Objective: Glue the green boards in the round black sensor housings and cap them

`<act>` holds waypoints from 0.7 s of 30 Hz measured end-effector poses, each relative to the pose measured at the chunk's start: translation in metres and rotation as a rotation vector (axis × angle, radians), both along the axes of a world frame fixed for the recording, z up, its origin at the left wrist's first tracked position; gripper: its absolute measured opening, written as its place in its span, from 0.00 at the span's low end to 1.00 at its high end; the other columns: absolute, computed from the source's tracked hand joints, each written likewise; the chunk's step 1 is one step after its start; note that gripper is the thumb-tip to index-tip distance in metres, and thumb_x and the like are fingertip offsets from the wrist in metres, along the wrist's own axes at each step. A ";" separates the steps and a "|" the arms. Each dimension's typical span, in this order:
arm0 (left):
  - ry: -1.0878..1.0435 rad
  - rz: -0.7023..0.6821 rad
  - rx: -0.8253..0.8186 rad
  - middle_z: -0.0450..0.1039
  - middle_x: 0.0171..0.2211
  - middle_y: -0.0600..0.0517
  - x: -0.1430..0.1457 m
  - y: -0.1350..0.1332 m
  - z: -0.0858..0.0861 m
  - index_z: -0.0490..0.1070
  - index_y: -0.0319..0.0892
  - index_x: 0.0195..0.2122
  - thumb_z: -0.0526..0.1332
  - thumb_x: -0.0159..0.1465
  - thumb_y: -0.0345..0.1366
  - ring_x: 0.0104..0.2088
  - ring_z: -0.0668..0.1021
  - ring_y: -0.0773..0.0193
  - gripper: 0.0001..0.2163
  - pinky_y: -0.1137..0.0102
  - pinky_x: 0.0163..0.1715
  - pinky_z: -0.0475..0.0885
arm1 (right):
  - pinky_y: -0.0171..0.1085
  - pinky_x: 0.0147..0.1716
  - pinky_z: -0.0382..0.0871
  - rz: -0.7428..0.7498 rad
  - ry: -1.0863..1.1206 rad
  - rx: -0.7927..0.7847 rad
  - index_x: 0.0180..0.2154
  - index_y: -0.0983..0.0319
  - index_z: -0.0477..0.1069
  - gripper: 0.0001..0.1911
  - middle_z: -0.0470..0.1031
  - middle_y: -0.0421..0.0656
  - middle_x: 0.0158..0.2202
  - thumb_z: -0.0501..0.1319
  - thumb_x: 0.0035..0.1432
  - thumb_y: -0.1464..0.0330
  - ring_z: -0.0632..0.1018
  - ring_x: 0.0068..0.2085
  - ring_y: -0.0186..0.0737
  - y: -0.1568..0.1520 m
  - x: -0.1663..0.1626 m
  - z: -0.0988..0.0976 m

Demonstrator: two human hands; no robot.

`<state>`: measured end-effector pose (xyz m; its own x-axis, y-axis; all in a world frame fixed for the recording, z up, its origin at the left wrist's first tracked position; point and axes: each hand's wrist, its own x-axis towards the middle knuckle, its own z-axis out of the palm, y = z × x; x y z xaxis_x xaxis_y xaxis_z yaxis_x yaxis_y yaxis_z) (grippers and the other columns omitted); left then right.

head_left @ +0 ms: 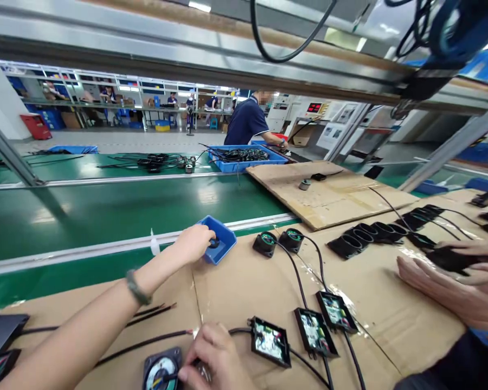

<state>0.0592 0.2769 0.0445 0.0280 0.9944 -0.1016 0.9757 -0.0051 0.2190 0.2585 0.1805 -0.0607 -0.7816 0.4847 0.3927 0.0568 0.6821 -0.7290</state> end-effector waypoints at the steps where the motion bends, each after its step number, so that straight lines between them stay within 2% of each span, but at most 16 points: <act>1: 0.031 -0.001 -0.041 0.77 0.44 0.45 0.004 0.024 -0.005 0.76 0.38 0.44 0.63 0.65 0.32 0.46 0.78 0.55 0.08 0.60 0.47 0.75 | 0.34 0.35 0.63 -0.008 0.038 0.046 0.31 0.59 0.74 0.09 0.71 0.39 0.29 0.70 0.52 0.62 0.74 0.35 0.37 0.001 -0.003 -0.008; 3: 0.081 0.010 -0.108 0.77 0.39 0.45 0.012 0.058 -0.017 0.75 0.34 0.40 0.68 0.62 0.35 0.41 0.79 0.57 0.09 0.60 0.43 0.76 | 0.35 0.30 0.60 -0.040 0.087 0.104 0.29 0.58 0.73 0.13 0.69 0.39 0.27 0.71 0.50 0.58 0.72 0.31 0.36 0.001 -0.007 -0.016; 5: 0.100 0.020 -0.125 0.76 0.37 0.46 0.017 0.071 -0.023 0.74 0.33 0.37 0.69 0.61 0.36 0.39 0.79 0.58 0.10 0.60 0.42 0.77 | 0.35 0.29 0.60 -0.064 0.096 0.096 0.28 0.59 0.72 0.13 0.68 0.39 0.26 0.70 0.51 0.57 0.72 0.30 0.36 -0.001 -0.007 -0.012; 7: 0.084 0.033 -0.071 0.75 0.39 0.44 0.018 0.065 -0.018 0.74 0.33 0.38 0.68 0.60 0.34 0.40 0.79 0.57 0.09 0.60 0.42 0.76 | 0.36 0.32 0.62 -0.053 0.048 0.041 0.30 0.59 0.72 0.09 0.70 0.40 0.28 0.68 0.53 0.62 0.72 0.32 0.37 -0.003 -0.004 0.002; 9: 0.048 0.064 0.029 0.72 0.43 0.40 0.012 0.042 -0.004 0.72 0.33 0.44 0.66 0.61 0.32 0.42 0.78 0.53 0.11 0.59 0.44 0.75 | 0.36 0.35 0.63 -0.019 -0.032 -0.022 0.32 0.60 0.72 0.04 0.71 0.41 0.32 0.66 0.57 0.66 0.72 0.34 0.38 -0.003 0.002 0.020; 12: -0.025 0.116 0.169 0.68 0.47 0.43 -0.003 -0.021 0.020 0.66 0.38 0.54 0.63 0.63 0.34 0.45 0.75 0.57 0.18 0.65 0.46 0.73 | 0.37 0.38 0.64 0.031 -0.108 -0.088 0.34 0.60 0.72 0.03 0.72 0.42 0.34 0.61 0.62 0.70 0.73 0.37 0.38 -0.001 0.009 0.038; 14: -0.146 0.152 0.296 0.67 0.44 0.48 -0.010 -0.079 0.026 0.66 0.39 0.49 0.65 0.59 0.31 0.41 0.75 0.62 0.16 0.71 0.39 0.75 | 0.38 0.39 0.64 0.057 -0.112 -0.098 0.35 0.61 0.72 0.04 0.72 0.43 0.34 0.59 0.64 0.71 0.73 0.38 0.40 0.000 0.011 0.040; 15: -0.203 0.165 0.337 0.67 0.42 0.49 -0.011 -0.110 0.023 0.66 0.40 0.45 0.64 0.58 0.29 0.38 0.74 0.63 0.14 0.73 0.35 0.75 | 0.38 0.39 0.64 0.063 -0.109 -0.090 0.35 0.61 0.72 0.04 0.72 0.43 0.34 0.59 0.64 0.72 0.72 0.38 0.40 0.000 0.012 0.040; 17: -0.210 0.133 0.293 0.66 0.41 0.49 -0.011 -0.172 0.006 0.67 0.40 0.44 0.61 0.61 0.27 0.34 0.74 0.66 0.10 0.76 0.29 0.74 | 0.38 0.38 0.63 0.066 -0.117 -0.065 0.36 0.61 0.72 0.04 0.72 0.44 0.34 0.59 0.64 0.71 0.72 0.37 0.40 0.000 0.012 0.038; 19: -0.006 0.137 0.317 0.68 0.39 0.48 -0.007 -0.225 -0.020 0.67 0.41 0.43 0.53 0.66 0.26 0.33 0.76 0.66 0.08 0.76 0.29 0.74 | 0.38 0.37 0.62 0.066 -0.123 -0.040 0.35 0.61 0.72 0.04 0.72 0.43 0.33 0.60 0.64 0.71 0.72 0.36 0.40 0.000 0.012 0.037; 21: 0.204 0.079 0.397 0.71 0.41 0.45 -0.002 -0.266 -0.047 0.69 0.41 0.47 0.48 0.67 0.22 0.34 0.78 0.65 0.14 0.76 0.29 0.74 | 0.38 0.38 0.62 0.069 -0.130 -0.019 0.35 0.61 0.72 0.04 0.73 0.42 0.33 0.60 0.64 0.71 0.73 0.36 0.39 0.002 0.013 0.038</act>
<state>0.0576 0.0112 -0.0029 -0.0306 0.9556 0.2930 0.9995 0.0263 0.0187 0.2710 0.1821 -0.0230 -0.8568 0.4350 0.2768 0.1055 0.6735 -0.7317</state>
